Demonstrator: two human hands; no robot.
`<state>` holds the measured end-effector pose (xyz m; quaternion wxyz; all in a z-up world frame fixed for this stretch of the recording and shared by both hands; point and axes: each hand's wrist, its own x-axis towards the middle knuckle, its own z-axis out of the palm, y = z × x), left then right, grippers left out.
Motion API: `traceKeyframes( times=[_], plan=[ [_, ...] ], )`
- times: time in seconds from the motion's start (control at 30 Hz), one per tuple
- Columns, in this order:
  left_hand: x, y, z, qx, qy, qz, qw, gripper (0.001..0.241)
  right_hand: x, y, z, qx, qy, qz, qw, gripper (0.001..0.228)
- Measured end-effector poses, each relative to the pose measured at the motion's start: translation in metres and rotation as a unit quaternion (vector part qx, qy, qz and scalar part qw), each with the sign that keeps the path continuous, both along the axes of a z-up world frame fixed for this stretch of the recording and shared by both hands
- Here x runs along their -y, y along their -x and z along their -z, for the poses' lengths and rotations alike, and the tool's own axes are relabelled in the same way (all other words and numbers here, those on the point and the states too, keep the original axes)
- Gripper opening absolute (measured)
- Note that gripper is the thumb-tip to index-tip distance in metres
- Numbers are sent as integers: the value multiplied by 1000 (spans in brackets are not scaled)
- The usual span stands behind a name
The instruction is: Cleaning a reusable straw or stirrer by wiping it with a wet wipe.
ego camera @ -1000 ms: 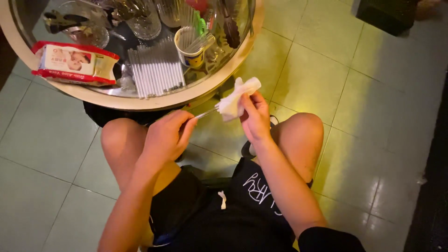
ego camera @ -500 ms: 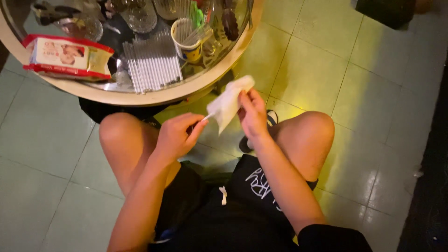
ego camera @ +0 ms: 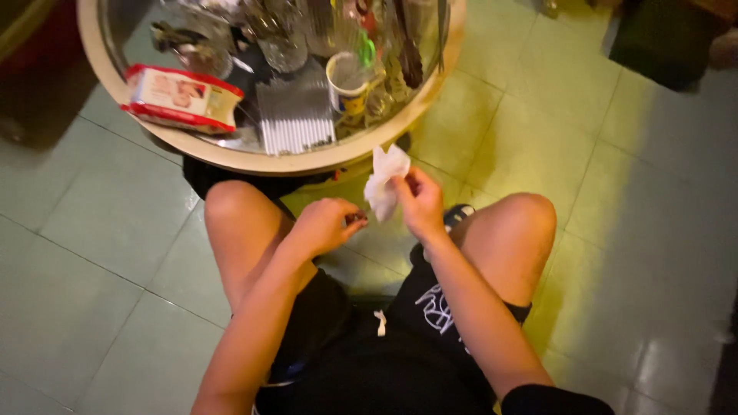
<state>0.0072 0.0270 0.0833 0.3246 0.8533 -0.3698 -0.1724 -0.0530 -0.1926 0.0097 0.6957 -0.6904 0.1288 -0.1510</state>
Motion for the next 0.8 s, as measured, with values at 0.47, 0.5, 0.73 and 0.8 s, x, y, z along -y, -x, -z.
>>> traceKeyframes(
  times=[0.47,0.5,0.73,0.8],
  plan=[
    [-1,-2,-5,54,48,-60,996,17,8,-13,0,60,-153,25,986,27],
    [0,-3,-7,50,79,-92,991,17,11,-14,1,44,-174,44,983,26],
    [3,0,-3,76,189,-119,972,20,0,-14,32,-32,-92,-93,991,28],
    [3,1,-4,104,194,-111,969,18,10,-19,40,-41,-56,-33,997,28]
  ],
)
